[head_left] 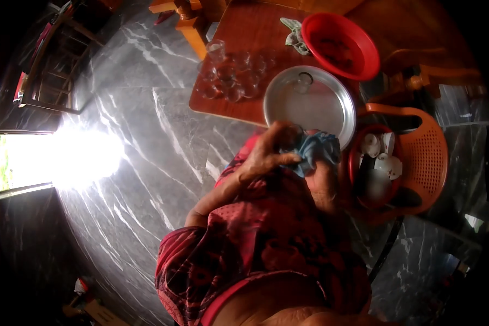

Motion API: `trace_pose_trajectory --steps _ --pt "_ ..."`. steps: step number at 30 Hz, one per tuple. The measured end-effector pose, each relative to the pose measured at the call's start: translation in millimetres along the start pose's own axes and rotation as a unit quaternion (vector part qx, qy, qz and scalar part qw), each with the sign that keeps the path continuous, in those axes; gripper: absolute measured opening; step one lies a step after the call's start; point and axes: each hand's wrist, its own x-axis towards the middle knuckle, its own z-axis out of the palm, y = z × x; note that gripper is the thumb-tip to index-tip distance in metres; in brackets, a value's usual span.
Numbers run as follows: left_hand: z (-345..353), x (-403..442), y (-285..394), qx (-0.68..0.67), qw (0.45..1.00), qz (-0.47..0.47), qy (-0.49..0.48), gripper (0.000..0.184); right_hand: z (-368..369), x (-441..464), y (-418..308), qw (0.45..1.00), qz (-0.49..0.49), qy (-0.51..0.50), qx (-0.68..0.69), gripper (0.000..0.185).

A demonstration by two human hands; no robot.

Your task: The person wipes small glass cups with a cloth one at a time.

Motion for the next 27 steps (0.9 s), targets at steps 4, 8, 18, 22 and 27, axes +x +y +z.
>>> trace_pose_trajectory --steps 4,8,18,22,27 --pt "7.1 -2.5 -8.8 -0.128 0.991 -0.001 -0.026 0.072 4.3 0.2 -2.1 0.991 0.052 0.121 0.033 0.018" --pt "14.0 -8.7 -24.0 -0.098 0.994 -0.04 0.026 0.071 -17.3 -1.4 16.0 0.996 -0.005 0.083 0.025 0.016" --pt "1.1 -3.6 -2.9 0.247 0.961 0.127 -0.011 0.065 -20.9 5.7 -2.7 0.983 0.16 -0.042 -0.081 0.06" --pt "1.2 -3.2 5.4 0.32 0.926 0.191 -0.058 0.064 -21.3 7.1 6.7 0.994 0.11 0.011 -0.019 0.04" --pt "8.9 -4.4 -13.1 0.322 0.93 0.172 -0.026 0.066 -24.6 10.3 8.7 0.991 0.094 0.09 -0.025 0.01"
